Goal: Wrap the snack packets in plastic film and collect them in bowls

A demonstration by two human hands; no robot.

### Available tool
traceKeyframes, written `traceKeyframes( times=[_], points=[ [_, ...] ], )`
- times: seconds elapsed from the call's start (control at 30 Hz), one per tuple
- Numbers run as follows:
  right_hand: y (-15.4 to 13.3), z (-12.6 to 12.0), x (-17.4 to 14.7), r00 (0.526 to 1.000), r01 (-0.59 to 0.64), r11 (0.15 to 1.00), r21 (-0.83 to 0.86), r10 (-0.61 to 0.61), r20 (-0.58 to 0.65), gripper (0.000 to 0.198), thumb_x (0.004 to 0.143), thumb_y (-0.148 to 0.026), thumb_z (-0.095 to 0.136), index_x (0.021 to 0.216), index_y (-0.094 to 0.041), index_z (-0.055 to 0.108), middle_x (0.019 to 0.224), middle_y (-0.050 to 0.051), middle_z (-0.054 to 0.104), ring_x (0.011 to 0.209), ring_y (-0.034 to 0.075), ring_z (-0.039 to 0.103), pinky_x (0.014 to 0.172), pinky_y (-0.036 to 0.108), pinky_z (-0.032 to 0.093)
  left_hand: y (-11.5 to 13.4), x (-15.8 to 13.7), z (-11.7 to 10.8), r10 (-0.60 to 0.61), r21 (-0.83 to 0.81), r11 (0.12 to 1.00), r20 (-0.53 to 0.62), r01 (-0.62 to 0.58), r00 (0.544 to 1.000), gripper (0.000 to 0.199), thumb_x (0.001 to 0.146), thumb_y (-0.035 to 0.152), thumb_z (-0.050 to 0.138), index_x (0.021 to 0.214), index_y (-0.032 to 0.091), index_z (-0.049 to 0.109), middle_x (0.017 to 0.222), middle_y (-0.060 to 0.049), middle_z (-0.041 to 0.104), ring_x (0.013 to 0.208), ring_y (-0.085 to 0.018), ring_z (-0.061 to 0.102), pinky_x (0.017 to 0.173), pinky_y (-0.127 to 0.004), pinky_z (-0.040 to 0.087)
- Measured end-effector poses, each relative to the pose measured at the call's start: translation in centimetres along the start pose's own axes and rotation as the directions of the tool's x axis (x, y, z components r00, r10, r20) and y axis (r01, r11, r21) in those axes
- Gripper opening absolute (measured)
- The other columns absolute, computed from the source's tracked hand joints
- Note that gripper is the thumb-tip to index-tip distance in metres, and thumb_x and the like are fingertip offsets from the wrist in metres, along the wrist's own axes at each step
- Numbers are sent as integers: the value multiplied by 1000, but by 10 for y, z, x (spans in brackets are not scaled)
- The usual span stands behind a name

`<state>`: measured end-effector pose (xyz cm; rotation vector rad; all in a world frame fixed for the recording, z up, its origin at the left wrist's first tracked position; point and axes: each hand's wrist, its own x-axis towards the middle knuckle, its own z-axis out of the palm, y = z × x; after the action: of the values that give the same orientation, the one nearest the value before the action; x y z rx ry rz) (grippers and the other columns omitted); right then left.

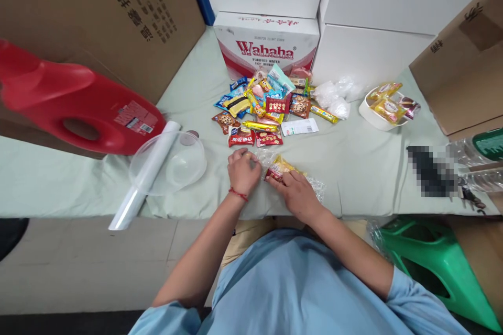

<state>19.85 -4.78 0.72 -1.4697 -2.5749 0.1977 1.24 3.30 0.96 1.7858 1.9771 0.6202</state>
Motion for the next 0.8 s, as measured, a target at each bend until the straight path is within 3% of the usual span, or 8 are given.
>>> traceKeyframes(
  times=[0.1, 0.2, 0.33, 0.47, 0.6, 0.7, 0.8],
  points=[
    [2, 1, -1, 1000, 15, 1000, 20, -15, -3, 52, 101, -14, 53, 150, -33, 55, 104, 10, 61, 98, 25, 51, 85, 36, 42, -10, 4, -5, -20, -165, 986, 48, 28, 999, 8, 84, 28, 56, 85, 23, 62, 95, -6, 73, 96, -24, 68, 92, -37, 53],
    [5, 4, -2, 998, 42, 999, 33, -40, -38, 50, 101, -13, 52, 148, -31, 57, 104, 10, 61, 98, 25, 51, 84, 37, 43, -15, 5, -7, -35, -228, 972, 63, 48, 997, 8, 83, 31, 57, 82, 23, 59, 84, -3, 72, 83, -21, 67, 84, -34, 52],
    [7, 11, -3, 991, 44, 995, 88, -32, -128, 48, 103, -11, 43, 148, -23, 55, 105, 11, 65, 98, 26, 54, 85, 40, 48, -16, 2, -6, -8, -419, 907, 80, 41, 997, 14, 80, 27, 57, 94, 22, 56, 93, -4, 74, 91, -21, 69, 89, -34, 52],
    [9, 16, -3, 975, 36, 975, 221, 14, -220, 57, 105, -12, 38, 161, -18, 32, 125, 15, 68, 106, 27, 59, 93, 44, 53, -20, -5, -10, 87, -585, 810, 195, 45, 977, 56, 74, 26, 64, 129, 20, 50, 124, -10, 71, 100, -20, 69, 94, -36, 53],
    [10, 14, -2, 969, 20, 950, 312, 58, -239, 68, 104, -14, 39, 167, -18, 13, 140, 18, 62, 120, 28, 59, 98, 46, 54, -16, -11, -15, 159, -494, 869, 240, -20, 958, 94, 66, 31, 79, 150, 23, 38, 141, -12, 62, 104, -22, 66, 103, -41, 49],
    [11, 13, -1, 981, 18, 954, 300, 42, -191, 65, 103, -13, 40, 166, -15, 22, 137, 18, 64, 118, 28, 60, 98, 46, 54, -10, -10, -14, 108, -380, 925, 223, -15, 969, 95, 68, 34, 82, 152, 22, 40, 121, -8, 69, 96, -23, 66, 97, -40, 51],
    [11, 13, 0, 991, 18, 968, 250, 16, -136, 57, 102, -10, 42, 159, -16, 39, 125, 15, 68, 110, 27, 59, 96, 44, 53, -9, -5, -12, 93, -374, 928, 215, -6, 972, 90, 69, 36, 83, 150, 17, 46, 97, -3, 70, 86, -22, 66, 87, -35, 53]
  ],
)
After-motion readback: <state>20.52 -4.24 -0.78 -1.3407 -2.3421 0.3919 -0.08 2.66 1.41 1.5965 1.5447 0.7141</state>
